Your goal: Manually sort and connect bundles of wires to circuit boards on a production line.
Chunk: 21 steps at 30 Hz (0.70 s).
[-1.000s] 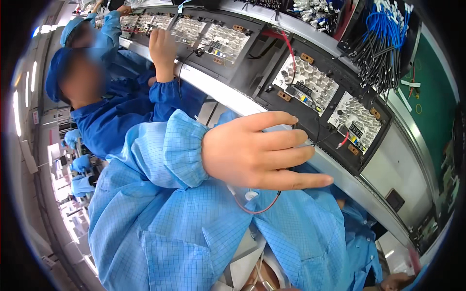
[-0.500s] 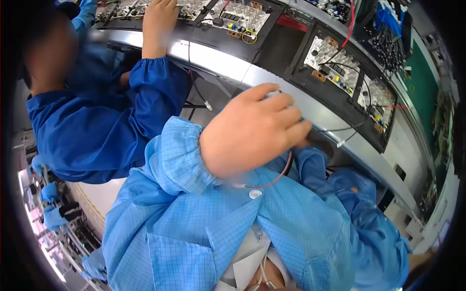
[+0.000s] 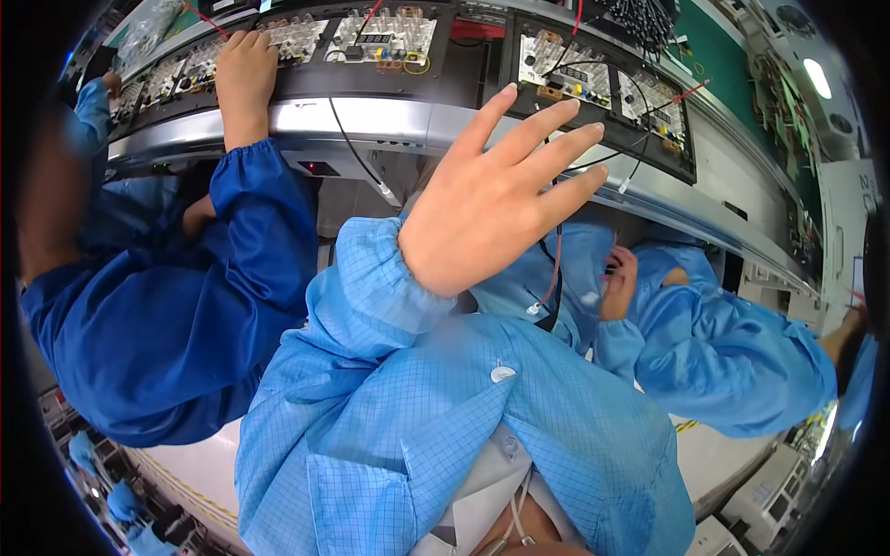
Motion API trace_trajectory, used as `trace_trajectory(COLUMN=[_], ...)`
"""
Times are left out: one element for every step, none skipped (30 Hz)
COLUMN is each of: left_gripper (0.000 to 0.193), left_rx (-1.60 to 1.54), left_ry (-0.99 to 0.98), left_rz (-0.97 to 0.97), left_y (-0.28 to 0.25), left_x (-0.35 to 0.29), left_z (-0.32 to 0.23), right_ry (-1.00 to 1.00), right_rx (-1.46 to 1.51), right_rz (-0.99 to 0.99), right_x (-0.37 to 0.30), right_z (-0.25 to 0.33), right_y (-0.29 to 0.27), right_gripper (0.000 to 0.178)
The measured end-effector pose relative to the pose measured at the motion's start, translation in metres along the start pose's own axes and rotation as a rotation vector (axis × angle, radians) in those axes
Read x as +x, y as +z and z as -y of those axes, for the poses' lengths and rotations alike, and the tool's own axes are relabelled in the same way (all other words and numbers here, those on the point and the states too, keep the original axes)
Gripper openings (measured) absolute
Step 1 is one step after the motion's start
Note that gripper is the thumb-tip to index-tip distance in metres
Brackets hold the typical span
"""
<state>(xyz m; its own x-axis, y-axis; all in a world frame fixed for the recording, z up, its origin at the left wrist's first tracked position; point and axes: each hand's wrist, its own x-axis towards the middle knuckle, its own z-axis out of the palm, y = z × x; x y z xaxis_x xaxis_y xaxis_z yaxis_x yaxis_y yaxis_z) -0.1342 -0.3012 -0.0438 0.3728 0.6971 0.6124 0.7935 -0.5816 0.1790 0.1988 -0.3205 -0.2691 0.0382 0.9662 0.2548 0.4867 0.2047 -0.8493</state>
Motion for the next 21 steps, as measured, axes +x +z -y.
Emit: trace_trajectory(left_gripper=[0.038, 0.038, 0.038, 0.038, 0.038, 0.038, 0.038, 0.039, 0.039, 0.04, 0.041, 0.04, 0.04, 0.038, 0.037, 0.031, 0.031, 0.029, 0.027, 0.023, 0.023], left_rx=[0.0, -0.006, -0.008, -0.001, 0.0, -0.006, -0.044, -0.076, -0.074, -0.101, -0.118, -0.138, -0.14, -0.185, -0.228, -0.252, -0.245, -0.246, -0.247, -0.258, -0.25], left_ry=[-0.003, -0.002, 0.002, -0.029, -0.055, -0.05, -0.075, -0.121, -0.127, -0.155, -0.188, -0.194, -0.193, -0.227, -0.258, -0.257, -0.25, -0.257, -0.265, -0.276, -0.274], left_rz=[0.003, 0.004, 0.001, -0.01, -0.025, -0.032, -0.033, -0.034, -0.038, 0.039, 0.121, 0.11, 0.112, 0.132, 0.16, 0.144, 0.151, 0.121, 0.092, 0.052, 0.06], left_y=[0.0, -0.002, -0.002, -0.002, -0.001, -0.001, 0.002, 0.002, 0.003, 0.004, 0.007, 0.01, 0.009, 0.009, 0.008, 0.002, -0.001, -0.005, -0.007, -0.007, -0.005], left_x=[0.0, 0.002, 0.001, 0.001, 0.002, 0.002, 0.003, 0.002, -0.001, -0.002, -0.003, -0.005, -0.004, -0.003, -0.002, 0.005, 0.009, 0.012, 0.014, 0.015, 0.017], left_z=[0.001, 0.004, 0.006, 0.008, 0.012, 0.015, 0.015, 0.017, 0.022, 0.026, 0.028, 0.032, 0.032, 0.034, 0.036, 0.037, 0.04, 0.043, 0.045, 0.046, 0.047], right_ry=[-0.186, -0.184, -0.239, -0.294, -0.296, -0.212, -0.125, -0.13, -0.224, -0.312, -0.309, -0.333, -0.355, -0.366, -0.358, -0.362, -0.368, -0.362, -0.356, -0.374, -0.391], right_rx=[-0.133, -0.144, -0.267, -0.389, -0.397, -0.264, -0.128, -0.129, -0.112, -0.107, -0.11, -0.082, -0.053, -0.028, -0.027, -0.045, -0.06, -0.068, -0.059, -0.078, -0.097], right_rz=[-0.053, -0.066, -0.147, -0.226, -0.234, -0.279, -0.331, -0.326, -0.368, -0.427, -0.431, -0.472, -0.514, -0.515, -0.523, -0.529, -0.534, -0.469, -0.476, -0.463, -0.448], right_x=[0.003, 0.008, 0.013, 0.019, 0.025, 0.03, 0.034, 0.045, 0.061, 0.072, 0.081, 0.093, 0.103, 0.114, 0.122, 0.13, 0.138, 0.144, 0.151, 0.159, 0.168], right_z=[0.004, 0.013, 0.02, 0.025, 0.028, 0.03, 0.033, 0.05, 0.068, 0.086, 0.097, 0.11, 0.116, 0.113, 0.119, 0.131, 0.135, 0.123, 0.121, 0.122, 0.122], right_y=[-0.012, -0.023, -0.032, -0.04, -0.052, -0.063, -0.072, -0.072, -0.073, -0.075, -0.074, -0.069, -0.067, -0.069, -0.064, -0.057, -0.052, -0.058, -0.055, -0.052, -0.05], right_gripper=[0.033, 0.033, 0.036, 0.041, 0.041, 0.047, 0.055, 0.055, 0.058, 0.061, 0.061, 0.06, 0.059, 0.056, 0.056, 0.054, 0.052, 0.045, 0.045, 0.04, 0.035])
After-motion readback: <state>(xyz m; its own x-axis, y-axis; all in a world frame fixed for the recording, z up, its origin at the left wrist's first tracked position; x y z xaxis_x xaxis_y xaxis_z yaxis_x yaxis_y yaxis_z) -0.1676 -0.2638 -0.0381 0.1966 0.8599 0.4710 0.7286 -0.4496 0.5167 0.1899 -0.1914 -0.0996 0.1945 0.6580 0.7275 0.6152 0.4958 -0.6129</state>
